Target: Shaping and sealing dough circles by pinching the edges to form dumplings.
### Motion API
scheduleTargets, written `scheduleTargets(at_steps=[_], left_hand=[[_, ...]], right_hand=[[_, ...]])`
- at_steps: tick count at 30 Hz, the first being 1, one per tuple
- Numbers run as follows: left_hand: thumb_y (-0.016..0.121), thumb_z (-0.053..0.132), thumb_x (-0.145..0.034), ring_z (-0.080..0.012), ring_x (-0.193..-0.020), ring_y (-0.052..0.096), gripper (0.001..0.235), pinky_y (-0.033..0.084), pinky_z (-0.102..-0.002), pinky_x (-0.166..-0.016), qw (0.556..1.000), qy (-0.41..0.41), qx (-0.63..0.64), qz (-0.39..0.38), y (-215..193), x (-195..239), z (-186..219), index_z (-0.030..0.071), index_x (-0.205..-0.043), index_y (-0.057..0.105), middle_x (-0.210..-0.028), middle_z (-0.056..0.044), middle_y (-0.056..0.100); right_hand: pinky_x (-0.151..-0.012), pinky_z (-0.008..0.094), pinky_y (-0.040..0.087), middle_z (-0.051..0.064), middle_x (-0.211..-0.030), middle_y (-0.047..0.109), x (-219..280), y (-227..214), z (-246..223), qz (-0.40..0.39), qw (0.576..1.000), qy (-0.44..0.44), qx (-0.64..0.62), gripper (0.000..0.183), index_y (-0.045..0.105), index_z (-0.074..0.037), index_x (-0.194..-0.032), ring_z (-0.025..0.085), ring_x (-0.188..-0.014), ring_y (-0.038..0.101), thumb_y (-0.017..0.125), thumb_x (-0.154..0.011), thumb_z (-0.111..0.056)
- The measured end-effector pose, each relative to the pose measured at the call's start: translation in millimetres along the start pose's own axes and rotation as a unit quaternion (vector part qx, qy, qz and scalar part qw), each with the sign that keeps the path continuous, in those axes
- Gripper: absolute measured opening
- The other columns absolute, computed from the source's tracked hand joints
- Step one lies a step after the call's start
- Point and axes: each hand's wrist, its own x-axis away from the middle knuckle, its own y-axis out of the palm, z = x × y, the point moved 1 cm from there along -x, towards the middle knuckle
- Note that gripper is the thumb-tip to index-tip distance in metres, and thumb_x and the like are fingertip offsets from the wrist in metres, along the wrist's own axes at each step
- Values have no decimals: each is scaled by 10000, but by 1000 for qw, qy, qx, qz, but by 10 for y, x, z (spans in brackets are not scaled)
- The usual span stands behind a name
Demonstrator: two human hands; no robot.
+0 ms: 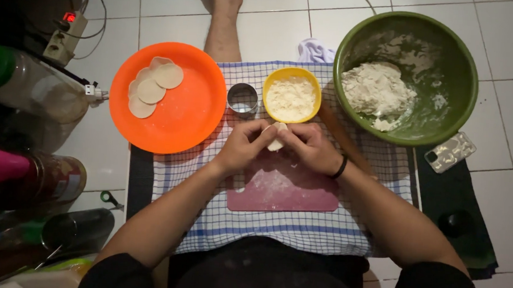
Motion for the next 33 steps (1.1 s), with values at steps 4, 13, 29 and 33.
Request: scheduleTargets(at_steps=[4, 13, 29, 33], left_hand=[[661, 225, -1038, -54, -632, 516, 300, 443, -203, -565, 1000, 12, -9, -9, 26, 2, 89, 83, -774, 679, -650, 13, 612], [639, 220, -1041, -41, -627, 489, 280, 439, -198, -598, 1000, 6, 7, -12, 40, 8, 233, 98, -796, 695, -624, 48, 576], [582, 187, -1057, -132, -709, 676, 183, 630, -317, -660, 990, -58, 121, 36, 332, 168, 506, 44, -1142, 657, -792, -33, 651], [481, 265, -1110, -52, -847, 578, 238, 518, -223, -825, 952, -112, 275, 74, 448, 324, 620, 62, -1178, 584, -910, 29, 583]], right_hand=[[-489, 244, 479, 11, -457, 594, 10, 36, -90, -4, 1000, -3, 0, 440, 582, -107, -620, 105, -439, 555, 600, -1053, -187], [-490, 299, 452, 87, -536, 550, 19, -58, -92, -23, 995, -63, 72, 430, 560, -91, -648, 185, -469, 513, 601, -1066, -183], [-571, 269, 326, 2, -736, 404, 198, -154, -584, 40, 966, 3, -257, 240, 501, -71, -779, 122, -591, 356, 497, -935, -253], [-639, 384, 510, 82, -768, 677, 38, 196, -799, -40, 921, -373, 107, 220, 739, -71, -804, 271, -663, 655, 640, -899, -244]])
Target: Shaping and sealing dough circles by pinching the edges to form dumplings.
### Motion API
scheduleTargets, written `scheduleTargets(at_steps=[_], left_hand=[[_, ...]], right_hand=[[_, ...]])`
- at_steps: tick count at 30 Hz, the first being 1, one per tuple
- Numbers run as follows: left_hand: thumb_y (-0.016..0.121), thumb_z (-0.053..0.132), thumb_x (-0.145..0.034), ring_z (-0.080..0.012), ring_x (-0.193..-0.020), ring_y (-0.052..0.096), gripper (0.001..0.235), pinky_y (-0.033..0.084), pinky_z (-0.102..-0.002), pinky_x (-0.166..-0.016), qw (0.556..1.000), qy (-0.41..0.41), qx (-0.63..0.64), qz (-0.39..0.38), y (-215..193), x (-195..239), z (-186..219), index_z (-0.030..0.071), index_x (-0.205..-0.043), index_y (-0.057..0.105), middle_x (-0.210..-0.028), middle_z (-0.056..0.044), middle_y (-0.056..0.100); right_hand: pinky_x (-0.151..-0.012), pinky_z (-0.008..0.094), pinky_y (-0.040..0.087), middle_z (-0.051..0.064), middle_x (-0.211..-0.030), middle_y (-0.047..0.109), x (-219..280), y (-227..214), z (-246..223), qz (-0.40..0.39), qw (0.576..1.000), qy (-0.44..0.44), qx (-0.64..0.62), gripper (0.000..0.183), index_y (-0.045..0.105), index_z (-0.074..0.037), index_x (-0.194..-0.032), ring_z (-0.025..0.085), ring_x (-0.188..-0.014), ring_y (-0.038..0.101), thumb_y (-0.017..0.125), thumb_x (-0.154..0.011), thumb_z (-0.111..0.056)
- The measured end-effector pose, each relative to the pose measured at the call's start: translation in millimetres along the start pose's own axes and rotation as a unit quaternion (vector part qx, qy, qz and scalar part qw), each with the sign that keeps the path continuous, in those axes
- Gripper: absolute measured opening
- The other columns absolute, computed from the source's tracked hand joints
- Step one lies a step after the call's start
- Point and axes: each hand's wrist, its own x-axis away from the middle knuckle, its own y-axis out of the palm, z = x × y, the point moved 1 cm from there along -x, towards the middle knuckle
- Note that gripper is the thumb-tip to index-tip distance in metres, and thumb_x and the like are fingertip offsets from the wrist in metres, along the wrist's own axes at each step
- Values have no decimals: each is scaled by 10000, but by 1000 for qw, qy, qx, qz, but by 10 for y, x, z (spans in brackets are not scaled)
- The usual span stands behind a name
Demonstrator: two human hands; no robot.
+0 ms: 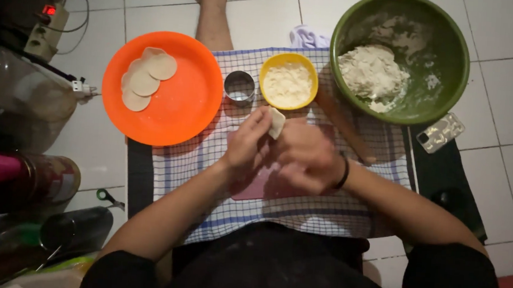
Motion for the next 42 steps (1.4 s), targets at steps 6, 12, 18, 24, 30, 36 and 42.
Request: scheduleTargets(at_steps=[6, 12, 18, 24, 30, 36, 42], left_hand=[[548, 268, -1091, -77, -635, 602, 177, 529, -204, -569, 968, -196, 152, -33, 209, 164, 237, 107, -1075, 618, -805, 14, 602], [562, 322, -1093, -68, -628, 601, 263, 517, -223, -571, 957, -256, 136, -14, 160, 203, 175, 78, -1091, 661, -815, -18, 667], [524, 358, -1100, -39, -603, 458, 311, 499, -203, -599, 939, -301, 142, -92, 67, 200, 29, 138, -921, 651, -722, 61, 584], [539, 292, -1093, -71, -784, 573, 211, 576, -296, -856, 956, -257, 85, -116, -251, 65, -262, 150, -1228, 620, -994, 14, 677], [621, 378, -1034, -16, -638, 555, 252, 480, -150, -566, 979, -201, 1, -41, 19, 152, -65, 145, -1113, 673, -808, 37, 653], [583, 331, -1058, -75, -618, 605, 258, 454, -168, -531, 997, -30, -60, -40, 2, 43, 20, 81, -997, 600, -708, -74, 652], [815, 181, -894, -196, -771, 643, 89, 548, -326, -712, 876, 321, -345, -103, -325, -216, -256, 110, -931, 777, -923, -66, 675]], right_hand=[[-590, 437, 507, 155, -784, 620, -30, 256, -159, -32, 999, -31, 0, 214, 694, 5, -853, 340, -626, 599, 650, -940, -186], [-550, 414, 489, 123, -746, 588, 371, 451, 13, -40, 998, -52, -23, 207, 690, 4, -829, 303, -602, 590, 658, -935, -171], [-564, 417, 486, 127, -682, 504, 48, 348, -266, -78, 993, -86, -11, 253, 682, 41, -828, 298, -545, 538, 651, -951, -178], [-540, 405, 447, 129, -681, 478, 130, 452, -192, -82, 991, -101, -12, 274, 671, 47, -824, 286, -546, 522, 632, -960, -188], [-524, 395, 444, 90, -644, 460, -89, 298, -311, -107, 989, -100, 28, 280, 647, 9, -767, 270, -534, 524, 617, -961, -190], [-585, 380, 502, 103, -683, 545, 111, 126, -284, -84, 977, -119, 156, 221, 659, -14, -757, 287, -578, 584, 644, -952, -119], [-873, 521, 500, 160, -1101, 735, 1070, -352, 317, -30, 927, -87, 364, 87, 742, -75, -1022, 361, -964, 686, 692, -973, -125]])
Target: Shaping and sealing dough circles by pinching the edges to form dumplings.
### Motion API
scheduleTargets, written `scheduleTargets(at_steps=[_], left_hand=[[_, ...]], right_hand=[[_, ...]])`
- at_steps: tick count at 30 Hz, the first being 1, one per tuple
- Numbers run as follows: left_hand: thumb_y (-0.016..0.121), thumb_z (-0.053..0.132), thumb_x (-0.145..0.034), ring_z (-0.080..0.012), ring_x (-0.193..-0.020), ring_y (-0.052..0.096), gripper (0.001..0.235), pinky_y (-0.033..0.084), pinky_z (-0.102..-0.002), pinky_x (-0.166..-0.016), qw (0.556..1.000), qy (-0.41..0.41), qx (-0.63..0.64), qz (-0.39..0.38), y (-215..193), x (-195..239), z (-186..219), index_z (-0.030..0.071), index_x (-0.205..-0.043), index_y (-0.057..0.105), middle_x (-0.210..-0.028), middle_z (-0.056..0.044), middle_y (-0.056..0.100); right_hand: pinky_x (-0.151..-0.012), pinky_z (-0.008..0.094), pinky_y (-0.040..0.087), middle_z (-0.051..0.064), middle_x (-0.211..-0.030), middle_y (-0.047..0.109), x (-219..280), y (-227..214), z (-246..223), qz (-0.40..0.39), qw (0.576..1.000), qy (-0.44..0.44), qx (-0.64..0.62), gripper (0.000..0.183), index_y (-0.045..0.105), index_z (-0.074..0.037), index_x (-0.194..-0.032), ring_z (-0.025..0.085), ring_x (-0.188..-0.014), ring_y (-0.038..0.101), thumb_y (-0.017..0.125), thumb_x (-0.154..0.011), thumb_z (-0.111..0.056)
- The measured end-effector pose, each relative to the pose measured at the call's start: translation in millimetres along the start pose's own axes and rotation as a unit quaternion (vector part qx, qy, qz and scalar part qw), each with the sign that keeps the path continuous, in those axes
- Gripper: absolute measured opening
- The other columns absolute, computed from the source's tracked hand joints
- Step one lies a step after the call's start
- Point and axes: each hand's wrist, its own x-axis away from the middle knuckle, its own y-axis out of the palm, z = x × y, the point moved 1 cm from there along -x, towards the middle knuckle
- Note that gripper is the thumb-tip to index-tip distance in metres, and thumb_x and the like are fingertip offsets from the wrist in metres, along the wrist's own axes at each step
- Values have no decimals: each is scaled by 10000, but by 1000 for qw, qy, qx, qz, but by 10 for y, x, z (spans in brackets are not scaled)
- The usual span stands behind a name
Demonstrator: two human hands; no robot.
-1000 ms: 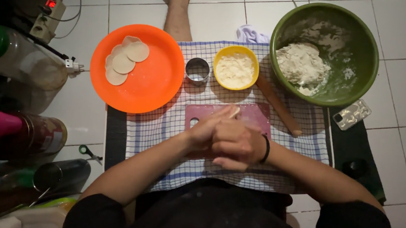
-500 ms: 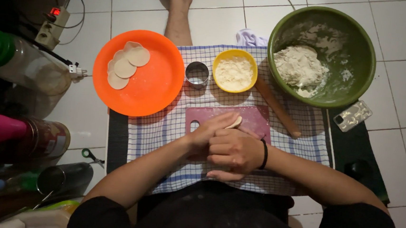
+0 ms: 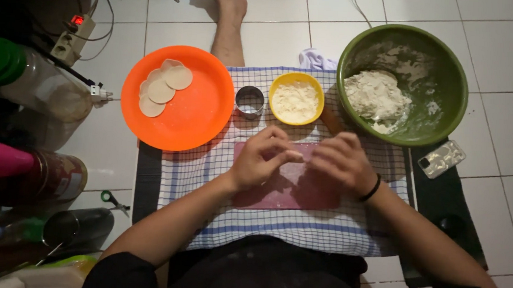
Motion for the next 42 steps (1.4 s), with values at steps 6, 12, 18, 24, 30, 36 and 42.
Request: scheduleTargets(at_steps=[6, 12, 18, 24, 30, 36, 42], left_hand=[[820, 171, -886, -197, -743, 636, 45, 554, -273, -674, 993, 103, -62, 7, 2, 33, -6, 145, -917, 800, -916, -39, 674], [755, 18, -881, -292, -817, 727, 122, 601, -351, -766, 992, 115, -54, -11, 47, -13, 143, 83, -980, 784, -955, -98, 717], [718, -22, -897, -297, -845, 741, 125, 607, -359, -769, 994, 65, -92, -5, 19, -99, 275, 72, -972, 753, -938, -92, 725], [733, -46, -854, -350, -832, 719, 118, 601, -417, -756, 992, 74, -101, -19, 5, -182, 292, 36, -939, 743, -901, -128, 715], [744, -15, -860, -324, -832, 707, 81, 599, -400, -752, 986, 86, -137, -33, 10, -190, 203, 46, -912, 731, -873, -98, 700], [755, 11, -854, -322, -764, 690, 71, 587, -408, -686, 984, 85, -148, -43, -30, -227, 152, 52, -899, 718, -837, -96, 682], [741, 23, -864, -367, -729, 674, 65, 572, -442, -633, 984, 86, -148, -45, -13, -244, 262, 20, -912, 697, -805, -138, 663]], right_hand=[[-714, 463, 527, 133, -995, 711, -458, -42, 27, -6, 995, 82, -49, 208, 742, -42, -1032, 356, -843, 689, 744, -902, -205], [-685, 444, 530, 120, -947, 714, -515, -33, -3, -26, 985, 105, -135, 207, 739, -46, -958, 352, -806, 691, 551, -986, -129], [-644, 486, 563, 186, -910, 730, -480, -12, -6, 18, 955, 199, -219, 85, 726, 25, -964, 415, -746, 683, 655, -918, 26], [-620, 372, 566, 60, -791, 703, -416, 5, 15, -9, 917, 279, -285, 20, 733, -57, -857, 282, -660, 674, 729, -872, -42], [-587, 421, 567, 111, -788, 672, -429, 25, 69, -70, 915, 252, -306, 103, 711, -18, -882, 328, -659, 670, 688, -834, 70], [-638, 371, 585, 83, -796, 722, -503, 53, 1, -63, 883, 325, -334, 87, 742, -76, -917, 297, -697, 714, 739, -856, -13], [-614, 387, 569, 96, -758, 701, -361, 167, -72, -35, 887, 337, -314, 43, 720, -69, -887, 317, -665, 704, 749, -869, -42]])
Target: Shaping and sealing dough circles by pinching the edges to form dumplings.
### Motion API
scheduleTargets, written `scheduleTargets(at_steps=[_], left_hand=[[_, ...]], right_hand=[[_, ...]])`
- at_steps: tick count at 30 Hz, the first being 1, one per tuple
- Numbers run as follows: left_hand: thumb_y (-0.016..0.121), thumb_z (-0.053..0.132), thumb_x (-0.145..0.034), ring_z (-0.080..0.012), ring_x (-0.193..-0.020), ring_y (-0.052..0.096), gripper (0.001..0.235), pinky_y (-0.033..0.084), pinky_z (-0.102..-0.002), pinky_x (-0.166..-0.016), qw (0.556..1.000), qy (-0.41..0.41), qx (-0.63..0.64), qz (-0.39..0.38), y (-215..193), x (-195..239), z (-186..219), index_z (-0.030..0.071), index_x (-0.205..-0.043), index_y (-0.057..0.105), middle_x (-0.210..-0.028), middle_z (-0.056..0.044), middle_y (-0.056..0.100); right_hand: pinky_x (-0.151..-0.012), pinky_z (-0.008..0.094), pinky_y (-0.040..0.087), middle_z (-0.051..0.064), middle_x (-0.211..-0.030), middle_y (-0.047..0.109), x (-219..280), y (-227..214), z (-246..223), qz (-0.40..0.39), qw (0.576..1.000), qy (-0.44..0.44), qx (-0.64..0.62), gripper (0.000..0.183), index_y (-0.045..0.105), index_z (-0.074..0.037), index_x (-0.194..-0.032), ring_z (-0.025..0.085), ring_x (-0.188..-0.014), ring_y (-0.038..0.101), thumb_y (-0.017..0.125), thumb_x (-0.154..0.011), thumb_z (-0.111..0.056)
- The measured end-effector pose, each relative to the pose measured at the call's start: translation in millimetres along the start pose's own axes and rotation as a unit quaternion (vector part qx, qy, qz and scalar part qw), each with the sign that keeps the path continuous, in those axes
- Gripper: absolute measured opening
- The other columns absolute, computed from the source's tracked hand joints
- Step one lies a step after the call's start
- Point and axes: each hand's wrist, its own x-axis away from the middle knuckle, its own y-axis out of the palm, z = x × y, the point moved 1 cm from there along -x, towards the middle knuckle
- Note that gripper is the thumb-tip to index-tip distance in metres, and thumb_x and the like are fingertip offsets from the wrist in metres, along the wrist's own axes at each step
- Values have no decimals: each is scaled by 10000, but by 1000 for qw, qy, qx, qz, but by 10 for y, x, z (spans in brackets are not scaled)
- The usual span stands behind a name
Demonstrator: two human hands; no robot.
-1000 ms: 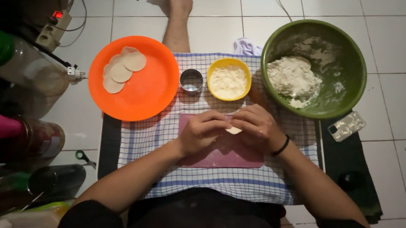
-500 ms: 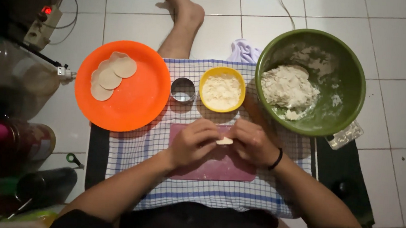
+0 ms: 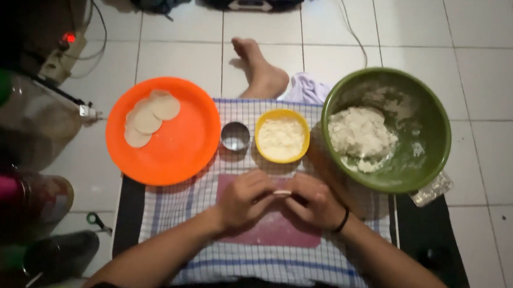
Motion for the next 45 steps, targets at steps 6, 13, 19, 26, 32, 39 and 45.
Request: scheduleTargets(at_steps=[6, 13, 19, 26, 32, 39, 45], left_hand=[[699, 45, -920, -362, -849, 699, 134, 585, -439, -720, 996, 65, -64, -5, -103, -47, 224, 32, -1054, 711, -913, -135, 697], [719, 182, -863, -328, -974, 702, 211, 576, -429, -821, 973, 140, -171, -65, -175, 114, 364, 68, -1039, 700, -930, -104, 707], [660, 49, -863, -371, -876, 698, 104, 592, -447, -733, 965, 179, -191, -21, -220, 254, 185, 62, -944, 724, -896, -128, 711], [697, 68, -870, -370, -1026, 670, 110, 574, -463, -855, 973, 132, -189, 24, -326, 250, -43, 42, -977, 707, -950, -112, 702], [754, 153, -923, -346, -1016, 667, 133, 584, -425, -852, 976, 116, -181, 45, -280, 301, -224, 44, -996, 734, -930, -100, 703], [813, 249, -901, -361, -1014, 664, 296, 583, -437, -873, 987, 93, -133, 11, -205, 337, -264, 51, -1105, 729, -918, -97, 695], [811, 255, -900, -320, -1000, 670, 285, 586, -412, -855, 988, 71, -136, -4, -206, 361, -119, 76, -1111, 741, -875, -58, 698]], right_hand=[[-675, 434, 586, 137, -852, 720, -103, -97, -225, -15, 996, -57, 63, 90, 732, -44, -927, 358, -748, 706, 735, -847, -3], [-732, 466, 601, 178, -951, 750, -60, -242, -782, -32, 997, -49, 46, 123, 744, -25, -991, 398, -844, 735, 677, -891, 3], [-768, 460, 531, 141, -1046, 698, 125, -43, -385, -2, 963, -137, 232, 127, 698, -55, -1023, 349, -874, 675, 680, -898, -40], [-690, 403, 526, 84, -935, 707, -146, 12, -228, 37, 951, -184, 246, 40, 720, -84, -964, 289, -754, 652, 699, -939, -107], [-686, 442, 545, 143, -802, 636, -148, 68, -297, 80, 991, -45, 94, 49, 626, -34, -944, 374, -729, 655, 674, -939, -25], [-691, 458, 559, 170, -799, 657, -25, 26, -90, 31, 995, -7, 92, 94, 645, -26, -965, 410, -753, 680, 630, -928, 59], [-722, 411, 581, 101, -836, 693, -66, 25, -113, 37, 997, 4, 70, 104, 702, -93, -990, 331, -795, 717, 648, -953, -13]])
